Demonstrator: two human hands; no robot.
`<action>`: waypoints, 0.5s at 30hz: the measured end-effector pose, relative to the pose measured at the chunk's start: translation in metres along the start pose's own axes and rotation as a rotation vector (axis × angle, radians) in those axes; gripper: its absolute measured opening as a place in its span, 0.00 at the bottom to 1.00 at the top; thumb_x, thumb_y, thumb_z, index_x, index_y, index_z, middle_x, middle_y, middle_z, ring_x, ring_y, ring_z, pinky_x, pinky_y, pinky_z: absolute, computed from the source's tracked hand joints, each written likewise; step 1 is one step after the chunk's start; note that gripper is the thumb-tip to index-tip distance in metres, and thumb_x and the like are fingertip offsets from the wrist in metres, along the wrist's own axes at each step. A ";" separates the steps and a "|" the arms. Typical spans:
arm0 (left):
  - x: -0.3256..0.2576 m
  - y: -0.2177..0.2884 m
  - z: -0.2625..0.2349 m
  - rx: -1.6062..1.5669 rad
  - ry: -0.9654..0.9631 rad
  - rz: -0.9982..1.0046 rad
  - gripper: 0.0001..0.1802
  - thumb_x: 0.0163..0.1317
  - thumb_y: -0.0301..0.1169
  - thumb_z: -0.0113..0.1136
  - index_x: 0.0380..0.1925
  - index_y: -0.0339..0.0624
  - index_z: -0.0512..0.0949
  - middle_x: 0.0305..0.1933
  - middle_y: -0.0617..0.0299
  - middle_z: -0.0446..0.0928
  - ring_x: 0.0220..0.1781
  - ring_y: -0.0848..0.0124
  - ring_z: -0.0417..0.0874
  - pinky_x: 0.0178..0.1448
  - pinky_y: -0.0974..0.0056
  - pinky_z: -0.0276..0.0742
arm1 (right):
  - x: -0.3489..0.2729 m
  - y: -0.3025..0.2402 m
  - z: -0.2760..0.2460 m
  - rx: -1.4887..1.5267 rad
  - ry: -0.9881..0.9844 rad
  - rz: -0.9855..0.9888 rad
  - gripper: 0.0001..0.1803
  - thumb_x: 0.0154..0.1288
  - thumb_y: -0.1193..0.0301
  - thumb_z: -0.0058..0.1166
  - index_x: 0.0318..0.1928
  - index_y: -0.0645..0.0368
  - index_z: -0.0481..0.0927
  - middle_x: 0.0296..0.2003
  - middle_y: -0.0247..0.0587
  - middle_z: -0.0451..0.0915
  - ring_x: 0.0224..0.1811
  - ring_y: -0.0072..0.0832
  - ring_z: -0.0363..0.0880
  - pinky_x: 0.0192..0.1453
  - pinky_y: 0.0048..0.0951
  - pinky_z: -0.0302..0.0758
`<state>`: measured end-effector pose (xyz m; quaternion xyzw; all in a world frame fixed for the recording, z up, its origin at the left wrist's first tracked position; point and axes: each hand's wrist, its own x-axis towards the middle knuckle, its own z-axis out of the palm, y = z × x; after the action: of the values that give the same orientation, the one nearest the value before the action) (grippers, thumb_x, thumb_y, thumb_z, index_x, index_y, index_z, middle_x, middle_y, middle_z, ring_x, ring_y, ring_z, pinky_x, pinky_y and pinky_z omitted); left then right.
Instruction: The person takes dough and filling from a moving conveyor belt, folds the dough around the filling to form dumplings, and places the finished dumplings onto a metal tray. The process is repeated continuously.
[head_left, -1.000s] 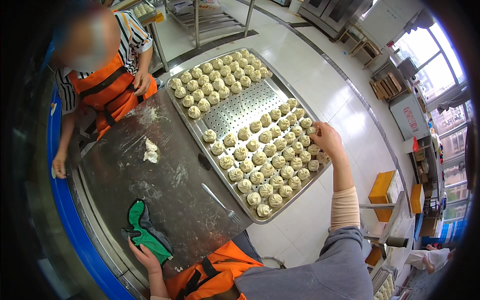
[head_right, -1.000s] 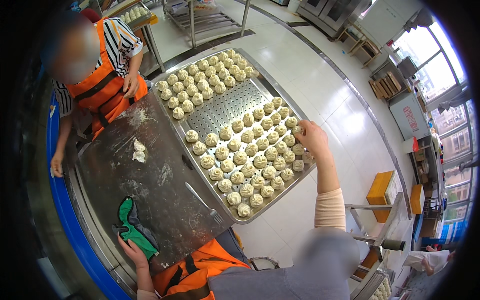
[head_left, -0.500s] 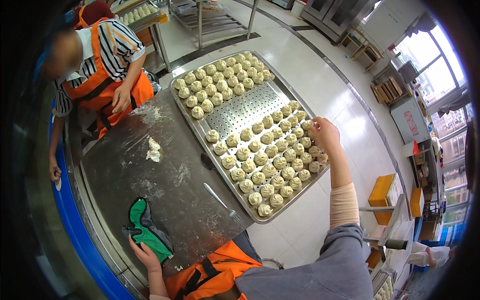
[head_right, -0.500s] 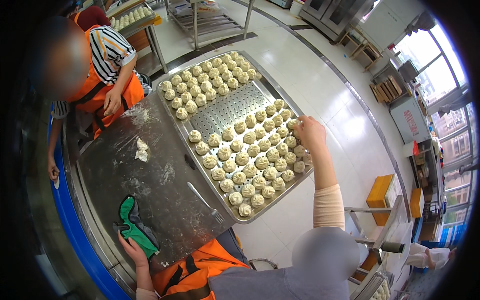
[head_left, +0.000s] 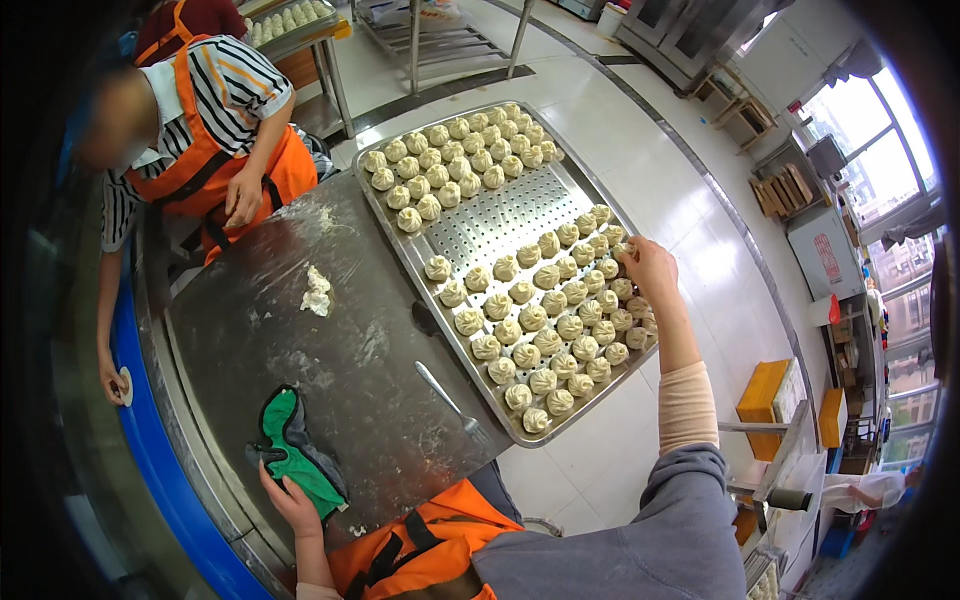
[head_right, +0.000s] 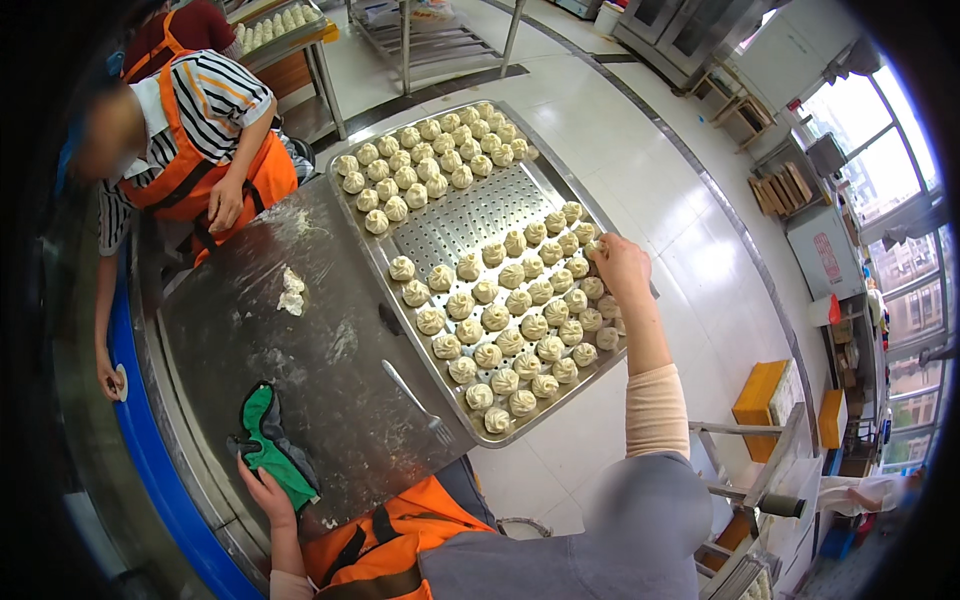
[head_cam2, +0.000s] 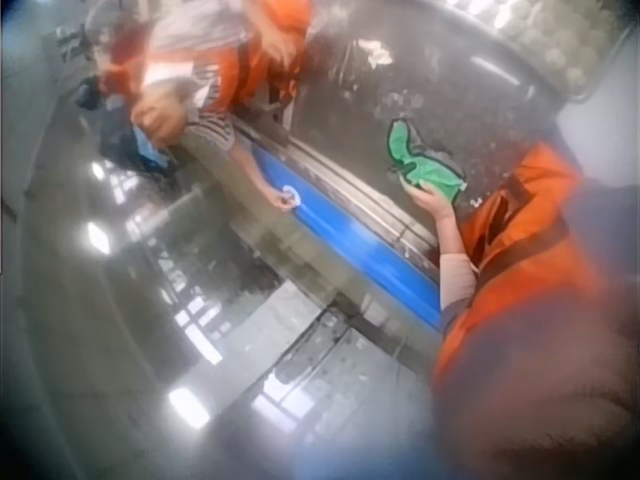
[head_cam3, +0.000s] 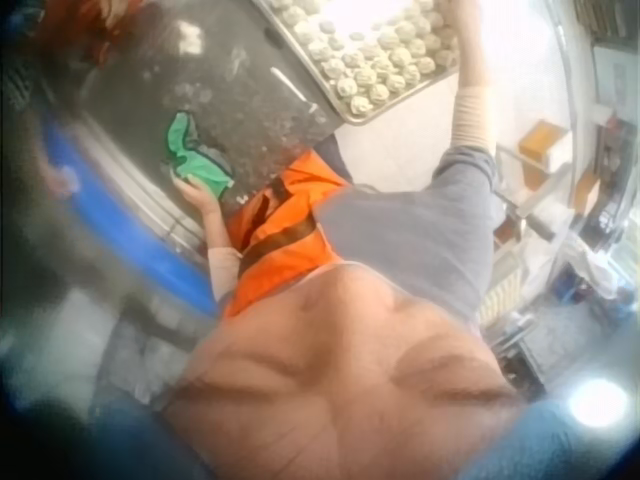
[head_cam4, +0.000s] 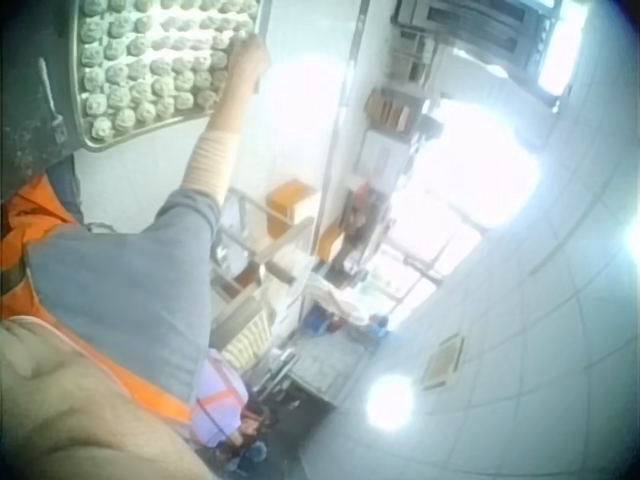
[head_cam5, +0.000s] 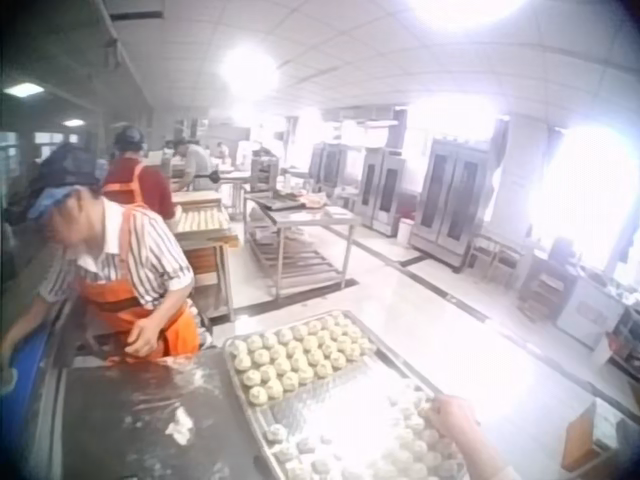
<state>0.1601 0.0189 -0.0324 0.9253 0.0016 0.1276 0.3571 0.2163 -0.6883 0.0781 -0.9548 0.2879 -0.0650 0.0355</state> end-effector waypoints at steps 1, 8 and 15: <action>0.001 0.003 0.002 -0.009 0.001 -0.002 0.27 0.77 0.30 0.41 0.72 0.31 0.58 0.69 0.37 0.65 0.70 0.45 0.69 0.72 0.51 0.63 | 0.002 0.003 0.003 -0.003 -0.002 0.001 0.17 0.61 0.57 0.62 0.46 0.53 0.84 0.37 0.41 0.86 0.43 0.42 0.84 0.48 0.44 0.78; -0.003 -0.019 0.009 0.082 0.101 -0.111 0.32 0.58 0.15 0.52 0.66 0.40 0.68 0.60 0.46 0.71 0.64 0.51 0.72 0.70 0.54 0.66 | -0.008 -0.025 -0.021 0.257 -0.040 0.028 0.29 0.67 0.62 0.60 0.67 0.53 0.73 0.52 0.51 0.83 0.50 0.43 0.84 0.53 0.40 0.79; 0.003 0.022 -0.024 -0.095 0.175 0.024 0.37 0.69 0.35 0.57 0.74 0.38 0.56 0.72 0.42 0.63 0.72 0.44 0.64 0.73 0.50 0.63 | -0.074 -0.103 -0.021 0.484 0.035 -0.539 0.20 0.61 0.85 0.58 0.53 0.58 0.81 0.35 0.41 0.83 0.35 0.31 0.81 0.41 0.33 0.77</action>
<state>0.1556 0.0186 -0.0002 0.8925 0.0156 0.2122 0.3977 0.2083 -0.5618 0.1017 -0.9591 0.0029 -0.1547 0.2370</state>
